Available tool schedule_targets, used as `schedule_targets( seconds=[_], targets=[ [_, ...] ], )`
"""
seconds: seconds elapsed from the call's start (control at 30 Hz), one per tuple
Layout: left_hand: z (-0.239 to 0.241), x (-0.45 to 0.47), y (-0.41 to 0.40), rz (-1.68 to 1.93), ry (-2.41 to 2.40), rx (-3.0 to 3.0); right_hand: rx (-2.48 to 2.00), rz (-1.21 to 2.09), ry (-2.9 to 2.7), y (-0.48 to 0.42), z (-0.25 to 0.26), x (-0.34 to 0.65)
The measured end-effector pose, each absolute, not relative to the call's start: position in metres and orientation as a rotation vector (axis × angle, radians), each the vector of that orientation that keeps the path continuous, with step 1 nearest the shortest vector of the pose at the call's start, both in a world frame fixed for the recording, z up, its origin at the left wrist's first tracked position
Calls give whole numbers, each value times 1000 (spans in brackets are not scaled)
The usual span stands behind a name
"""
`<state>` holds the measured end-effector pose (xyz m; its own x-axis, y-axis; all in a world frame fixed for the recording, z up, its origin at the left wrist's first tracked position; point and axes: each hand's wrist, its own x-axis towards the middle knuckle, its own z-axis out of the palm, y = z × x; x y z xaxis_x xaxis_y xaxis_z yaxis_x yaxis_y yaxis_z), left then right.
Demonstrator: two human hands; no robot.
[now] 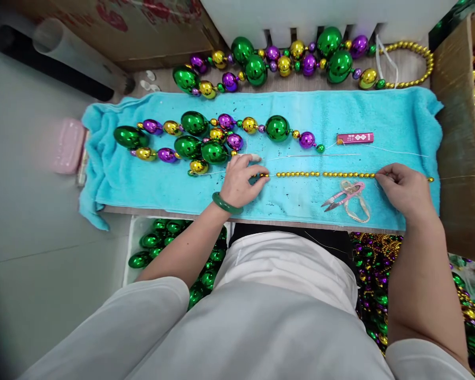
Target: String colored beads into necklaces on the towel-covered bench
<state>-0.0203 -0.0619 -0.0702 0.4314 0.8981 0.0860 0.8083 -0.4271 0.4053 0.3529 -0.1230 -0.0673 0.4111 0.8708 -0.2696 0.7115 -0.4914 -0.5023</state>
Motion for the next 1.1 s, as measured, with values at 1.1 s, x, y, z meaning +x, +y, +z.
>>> schedule_targets(
  seconds=[1.1],
  targets=[
    [-62, -71, -68, 262, 1551, 2502, -2395, 820, -1315, -121, -66, 354]
  ],
)
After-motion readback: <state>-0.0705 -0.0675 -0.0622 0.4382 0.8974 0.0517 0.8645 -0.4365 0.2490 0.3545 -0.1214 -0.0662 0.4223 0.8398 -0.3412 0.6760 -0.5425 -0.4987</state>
